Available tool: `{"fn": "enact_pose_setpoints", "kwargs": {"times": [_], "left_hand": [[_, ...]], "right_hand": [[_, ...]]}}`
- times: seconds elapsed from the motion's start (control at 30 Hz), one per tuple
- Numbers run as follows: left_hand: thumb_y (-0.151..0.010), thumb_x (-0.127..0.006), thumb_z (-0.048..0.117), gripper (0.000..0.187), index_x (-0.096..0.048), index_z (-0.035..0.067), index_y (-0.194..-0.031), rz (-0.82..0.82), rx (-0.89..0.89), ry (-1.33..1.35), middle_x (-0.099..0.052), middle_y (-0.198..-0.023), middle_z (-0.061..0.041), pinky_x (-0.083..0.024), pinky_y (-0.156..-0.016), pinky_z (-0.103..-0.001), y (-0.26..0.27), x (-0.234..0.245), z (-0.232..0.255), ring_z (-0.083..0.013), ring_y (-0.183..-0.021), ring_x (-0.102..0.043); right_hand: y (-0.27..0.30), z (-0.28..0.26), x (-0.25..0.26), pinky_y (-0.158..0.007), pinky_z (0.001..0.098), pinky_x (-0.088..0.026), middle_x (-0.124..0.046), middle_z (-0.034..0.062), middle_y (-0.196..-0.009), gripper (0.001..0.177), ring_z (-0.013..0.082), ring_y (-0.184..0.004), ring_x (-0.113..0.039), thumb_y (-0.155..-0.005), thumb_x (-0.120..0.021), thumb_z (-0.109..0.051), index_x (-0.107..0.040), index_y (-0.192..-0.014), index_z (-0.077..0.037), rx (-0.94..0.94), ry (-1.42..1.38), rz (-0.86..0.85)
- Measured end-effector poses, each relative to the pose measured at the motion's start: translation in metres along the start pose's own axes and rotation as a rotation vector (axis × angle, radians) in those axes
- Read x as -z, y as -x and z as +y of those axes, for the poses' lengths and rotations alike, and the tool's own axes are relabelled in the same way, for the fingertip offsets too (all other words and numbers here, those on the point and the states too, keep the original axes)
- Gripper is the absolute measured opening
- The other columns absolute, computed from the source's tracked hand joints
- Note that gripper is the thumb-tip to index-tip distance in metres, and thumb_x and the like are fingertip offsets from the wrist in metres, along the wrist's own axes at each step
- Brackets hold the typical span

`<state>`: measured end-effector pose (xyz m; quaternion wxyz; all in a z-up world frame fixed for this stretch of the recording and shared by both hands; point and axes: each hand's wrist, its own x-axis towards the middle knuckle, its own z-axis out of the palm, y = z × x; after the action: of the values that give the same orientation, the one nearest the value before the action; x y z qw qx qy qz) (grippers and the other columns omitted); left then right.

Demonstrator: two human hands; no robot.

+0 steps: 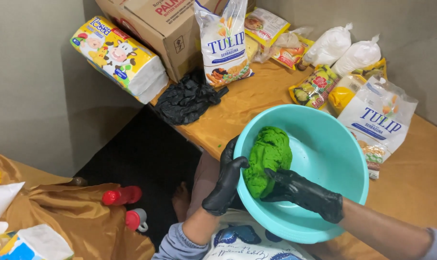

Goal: Kneading a large batch of green-colored dough in a plastic bowl on a workspace surrounded by ingredients.

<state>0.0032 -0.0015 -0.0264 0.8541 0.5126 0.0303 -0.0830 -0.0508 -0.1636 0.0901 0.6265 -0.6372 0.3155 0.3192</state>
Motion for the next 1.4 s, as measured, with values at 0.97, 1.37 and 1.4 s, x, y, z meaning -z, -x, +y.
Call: {"fn": "enact_pose_setpoints", "kwargs": {"times": [0.97, 1.37, 1.4], "left_hand": [[-0.061, -0.061, 0.000, 0.063, -0.065, 0.010, -0.124, 0.067, 0.003, -0.036, -0.054, -0.098, -0.001, -0.052, -0.059, -0.030, 0.014, -0.008, 0.010, -0.0174, -0.087, -0.061], [-0.057, -0.061, -0.004, 0.057, -0.064, 0.009, -0.113, 0.097, 0.076, 0.050, -0.064, -0.091, -0.007, -0.052, -0.064, -0.031, 0.027, -0.021, 0.051, -0.0187, -0.077, -0.063], [-0.057, -0.061, -0.004, 0.057, -0.064, 0.009, -0.113, 0.097, 0.075, 0.050, -0.064, -0.091, -0.007, -0.052, -0.064, -0.031, 0.025, -0.019, 0.047, -0.0187, -0.077, -0.063]], "right_hand": [[-0.179, 0.037, 0.042, -0.065, 0.0775, -0.053, -0.053, 0.0359, -0.106, 0.040, 0.0626, -0.096, -0.057, -0.096, -0.033, -0.017, -0.049, -0.129, -0.002, 1.914, 1.990, 0.485], [-0.159, -0.014, 0.058, -0.070, 0.0616, -0.058, -0.054, 0.0221, -0.127, 0.106, 0.0462, -0.103, -0.063, -0.071, -0.081, -0.053, -0.030, -0.156, -0.016, 1.001, 1.798, 0.345], [-0.150, -0.023, 0.062, -0.070, 0.0616, -0.058, -0.054, 0.0221, -0.127, 0.106, 0.0462, -0.103, -0.063, -0.071, -0.081, -0.053, -0.030, -0.156, -0.016, 1.002, 1.798, 0.346]]}}
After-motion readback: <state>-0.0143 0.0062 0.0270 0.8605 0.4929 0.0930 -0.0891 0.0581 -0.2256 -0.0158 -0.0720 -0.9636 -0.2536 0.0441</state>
